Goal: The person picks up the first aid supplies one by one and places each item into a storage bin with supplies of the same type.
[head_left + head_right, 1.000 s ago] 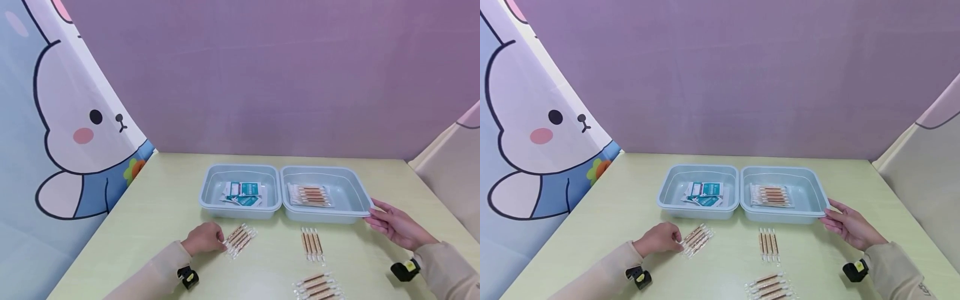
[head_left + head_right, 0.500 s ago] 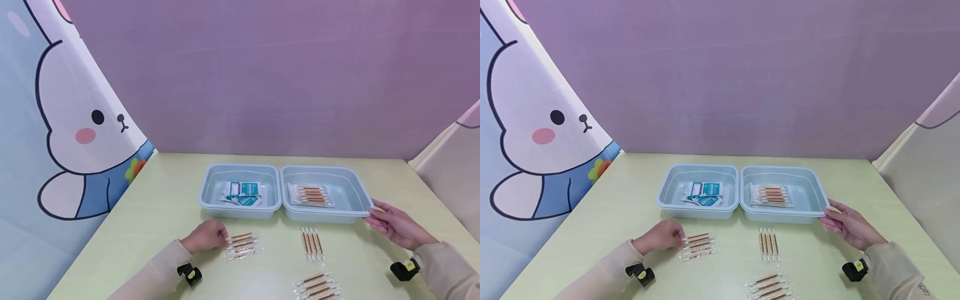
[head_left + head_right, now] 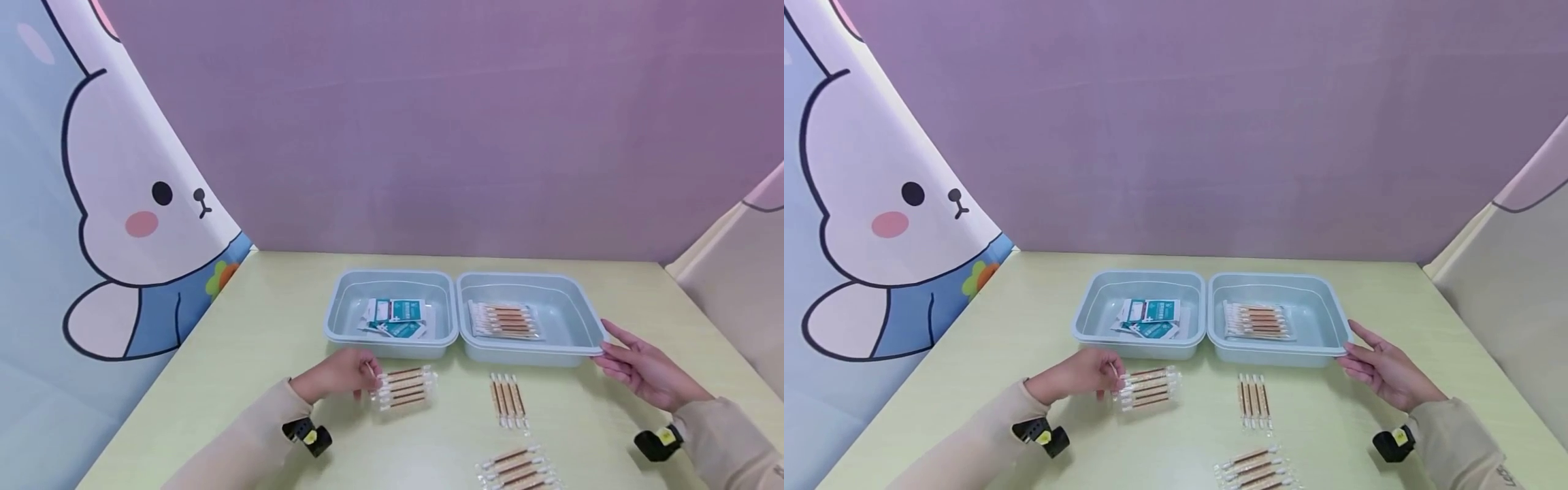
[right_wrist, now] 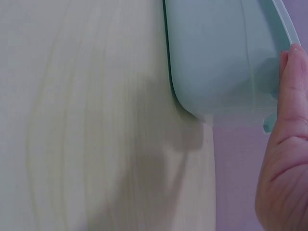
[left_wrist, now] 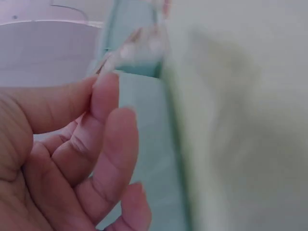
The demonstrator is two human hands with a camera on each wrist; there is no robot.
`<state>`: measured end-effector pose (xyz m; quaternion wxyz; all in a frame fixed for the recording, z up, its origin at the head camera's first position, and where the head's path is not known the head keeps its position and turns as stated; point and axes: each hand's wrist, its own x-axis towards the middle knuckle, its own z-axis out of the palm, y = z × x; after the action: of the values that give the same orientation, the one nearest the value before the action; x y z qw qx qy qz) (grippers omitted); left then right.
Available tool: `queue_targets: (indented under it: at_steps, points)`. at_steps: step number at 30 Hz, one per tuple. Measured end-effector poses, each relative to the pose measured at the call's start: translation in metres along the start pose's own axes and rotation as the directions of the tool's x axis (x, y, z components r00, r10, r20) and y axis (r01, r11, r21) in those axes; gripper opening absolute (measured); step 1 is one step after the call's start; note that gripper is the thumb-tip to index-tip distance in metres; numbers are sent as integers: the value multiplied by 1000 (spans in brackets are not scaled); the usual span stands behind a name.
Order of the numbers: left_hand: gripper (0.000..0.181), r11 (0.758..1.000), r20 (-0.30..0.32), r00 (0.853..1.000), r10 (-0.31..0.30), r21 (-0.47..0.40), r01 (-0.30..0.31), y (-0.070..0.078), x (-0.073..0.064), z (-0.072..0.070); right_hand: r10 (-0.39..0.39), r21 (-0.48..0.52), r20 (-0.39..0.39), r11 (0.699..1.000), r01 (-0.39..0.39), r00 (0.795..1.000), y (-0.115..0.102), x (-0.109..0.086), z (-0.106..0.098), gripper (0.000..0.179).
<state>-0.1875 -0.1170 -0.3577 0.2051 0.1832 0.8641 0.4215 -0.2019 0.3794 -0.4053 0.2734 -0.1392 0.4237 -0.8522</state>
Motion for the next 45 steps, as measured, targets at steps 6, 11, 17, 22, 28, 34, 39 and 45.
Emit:
queue_targets:
  at_steps: [6, 11, 17, 22, 28, 34, 39, 45]
  points:
    - [4, 998, 2, 999, 37, -45, -37, 18, 16, -13, -7, 0, -6, 1000, 7, 1000, 1, -1, 1, 50]
    - [4, 998, -38, 999, 25, -49, -27, 33, 33, -21, -6, 0, -23, 1000, 6, 1000, 1, -1, 2, 49]
    - [6, 995, -80, 997, -5, -97, -3, 50, 55, -29, -8, -10, -24, 1000, 8, 1000, 1, 0, 4, 49]
    - [10, 994, -97, 994, -60, -102, 50, 62, 75, -34, -12, -17, -25, 1000, 11, 1000, 0, 0, 4, 49]
    - [14, 991, -110, 991, -74, -120, 60, 72, 100, -34, -16, -27, -42, 1000, 15, 999, 0, 0, 5, 48]
    - [17, 988, -124, 990, -60, -148, 41, 82, 121, -29, -27, -28, -14, 999, 27, 1000, 1, -1, 5, 49]
    - [18, 987, -124, 988, -89, -147, 70, 90, 134, -26, -36, -42, -11, 998, 35, 999, 1, -1, 6, 50]
    - [19, 986, -121, 987, -109, -143, 91, 99, 147, -23, -30, -59, -36, 998, 28, 999, 0, -1, 7, 49]
